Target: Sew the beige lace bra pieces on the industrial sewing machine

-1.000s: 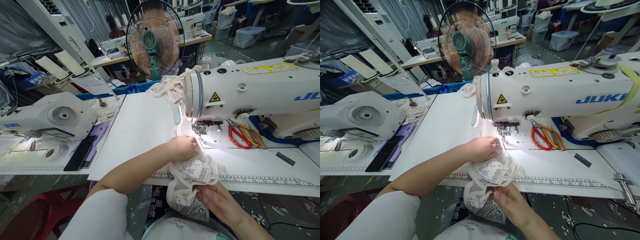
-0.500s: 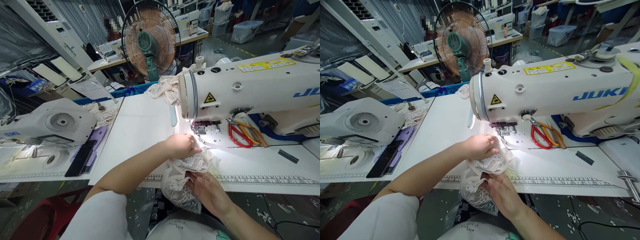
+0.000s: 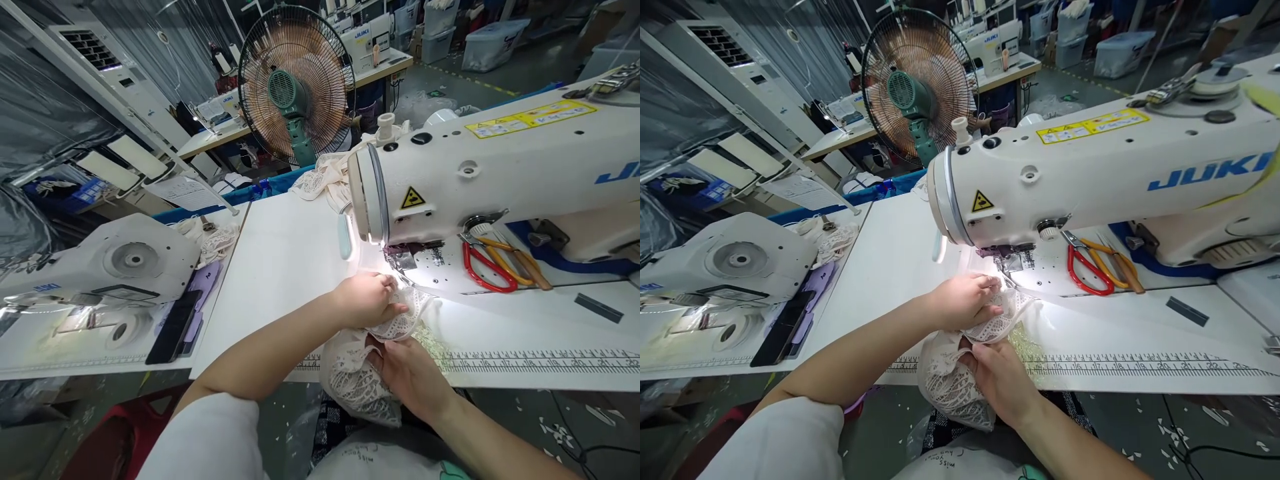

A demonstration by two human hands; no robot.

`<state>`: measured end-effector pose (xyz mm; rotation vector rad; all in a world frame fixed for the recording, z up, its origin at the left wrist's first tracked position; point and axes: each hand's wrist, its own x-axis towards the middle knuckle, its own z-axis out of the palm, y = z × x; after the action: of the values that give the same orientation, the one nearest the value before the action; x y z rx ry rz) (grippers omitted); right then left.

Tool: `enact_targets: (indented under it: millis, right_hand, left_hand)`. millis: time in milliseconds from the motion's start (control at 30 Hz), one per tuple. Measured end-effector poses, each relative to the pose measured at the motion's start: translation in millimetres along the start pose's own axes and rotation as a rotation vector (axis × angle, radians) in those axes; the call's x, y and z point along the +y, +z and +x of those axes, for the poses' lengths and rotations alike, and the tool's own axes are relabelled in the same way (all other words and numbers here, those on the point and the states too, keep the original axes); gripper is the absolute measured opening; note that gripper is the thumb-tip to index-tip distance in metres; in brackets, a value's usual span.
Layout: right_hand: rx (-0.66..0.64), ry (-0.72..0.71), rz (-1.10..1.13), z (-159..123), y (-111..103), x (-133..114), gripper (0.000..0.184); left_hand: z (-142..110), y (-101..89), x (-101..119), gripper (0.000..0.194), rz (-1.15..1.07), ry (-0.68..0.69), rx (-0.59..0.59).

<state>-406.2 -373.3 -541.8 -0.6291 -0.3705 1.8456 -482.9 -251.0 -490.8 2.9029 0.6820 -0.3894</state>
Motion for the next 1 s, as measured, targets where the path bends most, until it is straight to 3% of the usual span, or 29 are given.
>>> enact_targets:
  millis: [167,467,667,800,1000]
  right_hand:
    - [0.028,-0.031,0.021,4,-2,1,0.035]
    - [0.008,-0.033,0.084,11,-3,3,0.022]
    - [-0.023,-0.018,0.124,13,-6,4,0.016]
    - [0.007,-0.029,0.165,15,-7,4,0.022]
    - [-0.063,-0.024,0.18,14,-4,2,0.025]
  left_hand:
    - [1,4.1,-4,0.049,0.061,0.008,0.015]
    - [3,13.5,-6,0.053,0.205,0.082,0.05]
    - [3,14.0,-1,0.059,0.276,0.034,0.024]
    - [4,16.0,0,0.058,0.274,-0.004,0.026]
    - [0,23.2,-23,0.051,0.183,0.045,0.066]
